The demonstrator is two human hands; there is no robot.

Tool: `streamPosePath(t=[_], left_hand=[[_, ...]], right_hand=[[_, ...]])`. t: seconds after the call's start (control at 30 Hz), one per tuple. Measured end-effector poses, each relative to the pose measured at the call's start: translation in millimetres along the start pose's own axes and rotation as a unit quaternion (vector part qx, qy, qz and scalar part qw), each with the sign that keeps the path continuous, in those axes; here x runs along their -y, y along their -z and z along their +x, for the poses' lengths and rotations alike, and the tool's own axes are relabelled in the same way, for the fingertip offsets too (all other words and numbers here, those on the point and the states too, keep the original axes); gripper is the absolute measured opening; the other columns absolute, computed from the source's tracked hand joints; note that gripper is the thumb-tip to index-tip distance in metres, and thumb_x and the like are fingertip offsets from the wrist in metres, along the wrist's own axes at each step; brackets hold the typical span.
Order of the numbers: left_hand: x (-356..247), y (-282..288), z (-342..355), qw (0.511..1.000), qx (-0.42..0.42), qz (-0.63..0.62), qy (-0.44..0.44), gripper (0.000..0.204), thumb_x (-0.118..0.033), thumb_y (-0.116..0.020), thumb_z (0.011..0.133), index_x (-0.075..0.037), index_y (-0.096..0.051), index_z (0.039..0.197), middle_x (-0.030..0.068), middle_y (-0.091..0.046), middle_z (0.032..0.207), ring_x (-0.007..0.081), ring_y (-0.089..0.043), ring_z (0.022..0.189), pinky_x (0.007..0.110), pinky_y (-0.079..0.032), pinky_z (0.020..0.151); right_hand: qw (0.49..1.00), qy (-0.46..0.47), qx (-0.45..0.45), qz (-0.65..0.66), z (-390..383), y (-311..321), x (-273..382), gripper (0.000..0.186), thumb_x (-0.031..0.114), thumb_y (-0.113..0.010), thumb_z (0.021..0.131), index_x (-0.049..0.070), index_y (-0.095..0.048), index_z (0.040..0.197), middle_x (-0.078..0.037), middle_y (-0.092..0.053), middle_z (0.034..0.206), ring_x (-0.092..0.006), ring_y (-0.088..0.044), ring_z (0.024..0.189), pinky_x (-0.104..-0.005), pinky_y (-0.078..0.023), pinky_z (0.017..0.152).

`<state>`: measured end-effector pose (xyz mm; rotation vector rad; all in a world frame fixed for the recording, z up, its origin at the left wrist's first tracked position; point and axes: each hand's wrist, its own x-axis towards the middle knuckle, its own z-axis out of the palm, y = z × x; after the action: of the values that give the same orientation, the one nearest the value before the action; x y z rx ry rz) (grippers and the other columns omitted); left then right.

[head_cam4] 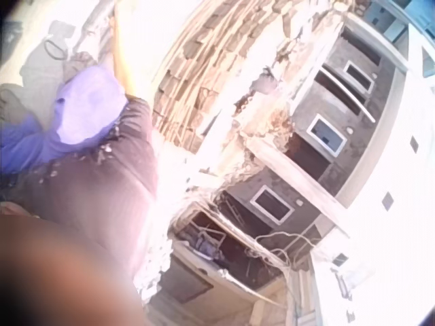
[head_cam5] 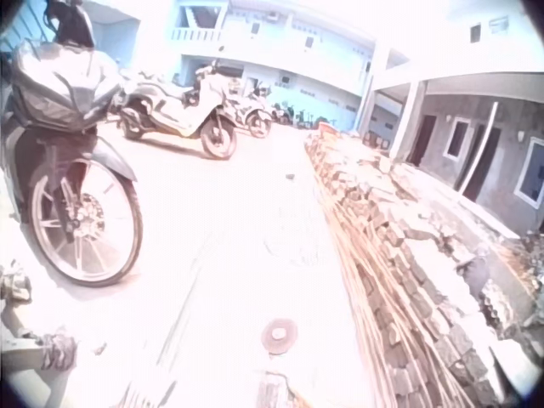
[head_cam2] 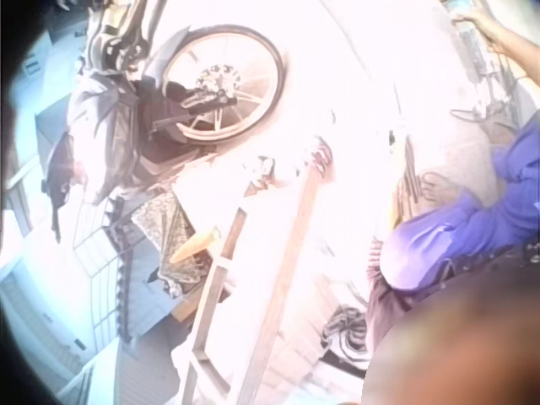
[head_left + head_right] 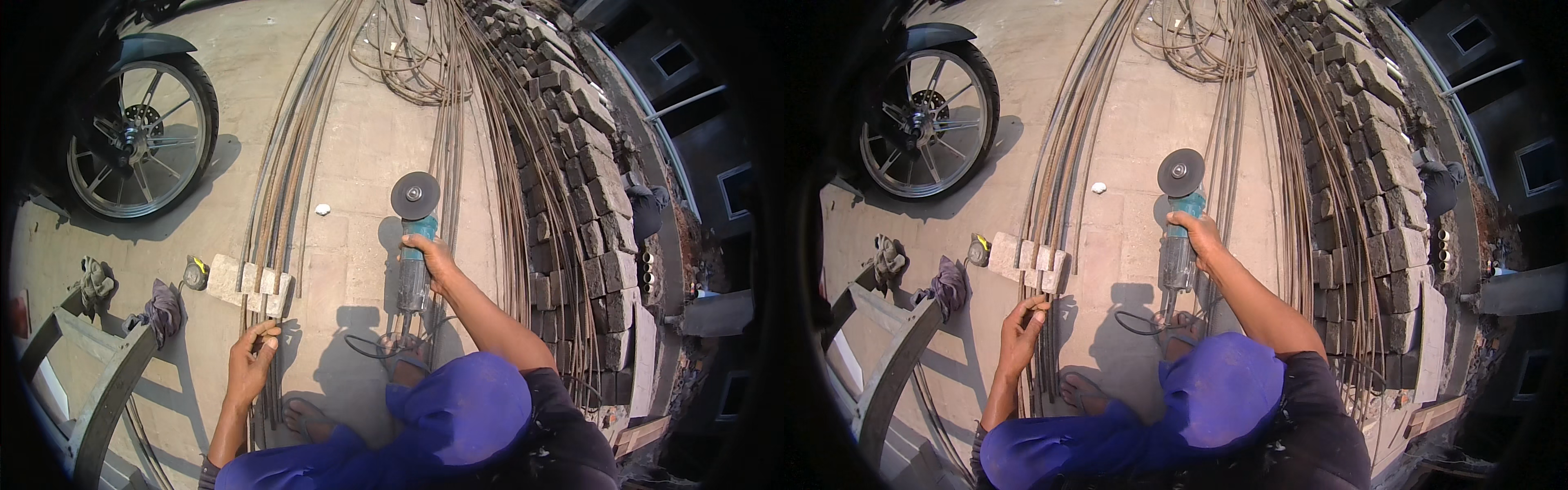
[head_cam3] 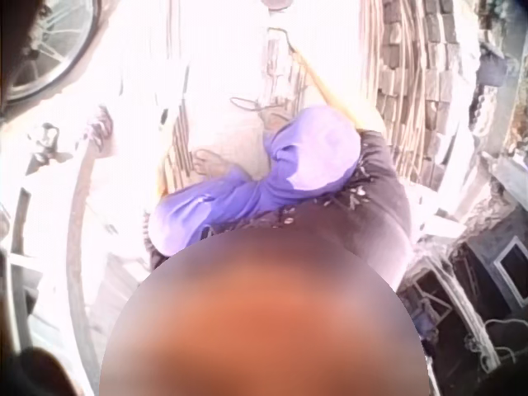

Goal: The person uses an angle grinder to cut several long metal rods on a concrete floor. They repeatedly position the rods against a small block, cut them, and then move the cut pieces aside. The person also scrapes the rods with a small tool before cutting.

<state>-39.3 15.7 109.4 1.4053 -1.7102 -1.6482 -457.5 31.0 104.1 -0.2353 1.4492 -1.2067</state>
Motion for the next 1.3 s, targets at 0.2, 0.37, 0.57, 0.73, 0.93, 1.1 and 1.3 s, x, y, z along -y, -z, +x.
streamPosePath(t=[0.2,0.37,0.57,0.73,0.93,1.1,1.3], left_hand=[[76.3,24.1,-70.0,0.953,-0.199,0.213,0.090,0.067,-0.022,-0.072,0.093,-0.001,-0.042,0.149,0.0205,-0.048,0.143,0.0336,-0.053,0.123,0.044,-0.045,0.104],[124.7,-5.0,-100.8,0.948,-0.138,0.256,0.129,0.091,-0.023,-0.081,0.084,-0.002,-0.029,0.155,0.0236,-0.046,0.144,0.0407,-0.049,0.134,0.049,-0.042,0.111],[124.9,-2.7,-95.1,0.932,-0.158,0.262,0.193,0.084,-0.017,-0.081,0.082,-0.006,-0.034,0.152,0.0185,-0.057,0.125,0.0338,-0.063,0.110,0.043,-0.051,0.096],[117.5,-10.4,-88.7,0.923,-0.201,0.248,0.216,0.078,-0.016,-0.081,0.079,-0.008,-0.042,0.146,0.0143,-0.061,0.111,0.0335,-0.065,0.098,0.045,-0.052,0.088],[141.6,-23.9,-86.0,0.888,-0.268,0.339,0.157,0.074,-0.017,-0.083,0.075,-0.009,-0.048,0.140,0.0126,-0.062,0.107,0.0359,-0.066,0.096,0.046,-0.053,0.083],[150.6,-24.3,-85.5,0.873,-0.294,0.363,0.142,0.070,-0.020,-0.083,0.074,-0.007,-0.051,0.135,0.0119,-0.062,0.100,0.0354,-0.067,0.089,0.046,-0.053,0.076],[152.3,-23.6,-85.6,0.872,-0.292,0.374,0.121,0.076,-0.018,-0.084,0.068,-0.008,-0.050,0.136,0.0122,-0.062,0.101,0.0366,-0.066,0.091,0.049,-0.052,0.077]], right_hand=[[0.989,0.012,-0.148,0.028,20.4,125.9,-28.6,0.037,0.025,-0.080,0.081,0.002,-0.063,0.105,-0.011,-0.068,0.086,-0.0223,-0.071,0.070,-0.0379,-0.061,0.062],[0.982,-0.085,-0.142,0.091,49.8,193.3,-40.3,0.038,0.035,-0.078,0.082,0.003,-0.065,0.100,-0.011,-0.069,0.082,-0.0229,-0.070,0.067,-0.0378,-0.061,0.061],[0.968,-0.047,-0.130,0.209,89.5,206.7,-46.3,0.044,0.044,-0.074,0.085,0.003,-0.065,0.101,-0.012,-0.070,0.081,-0.0235,-0.070,0.067,-0.0374,-0.061,0.061],[0.973,-0.117,-0.097,0.173,70.0,212.8,-46.3,0.052,0.044,-0.073,0.088,-0.001,-0.061,0.110,-0.014,-0.070,0.092,-0.0277,-0.070,0.074,-0.0394,-0.061,0.068],[0.898,-0.066,-0.347,-0.262,48.6,206.1,-67.0,0.061,0.036,-0.081,0.076,-0.005,-0.061,0.118,-0.022,-0.071,0.104,-0.0372,-0.071,0.092,-0.0443,-0.057,0.084],[0.754,0.055,-0.431,-0.492,65.7,212.0,-50.6,0.068,0.031,-0.084,0.069,-0.007,-0.062,0.121,-0.028,-0.072,0.107,-0.0448,-0.071,0.100,-0.0480,-0.054,0.093],[0.734,0.138,-0.408,-0.525,115.2,235.0,-35.8,0.077,0.034,-0.082,0.078,-0.010,-0.051,0.133,-0.035,-0.061,0.124,-0.0483,-0.060,0.120,-0.0503,-0.047,0.104]])
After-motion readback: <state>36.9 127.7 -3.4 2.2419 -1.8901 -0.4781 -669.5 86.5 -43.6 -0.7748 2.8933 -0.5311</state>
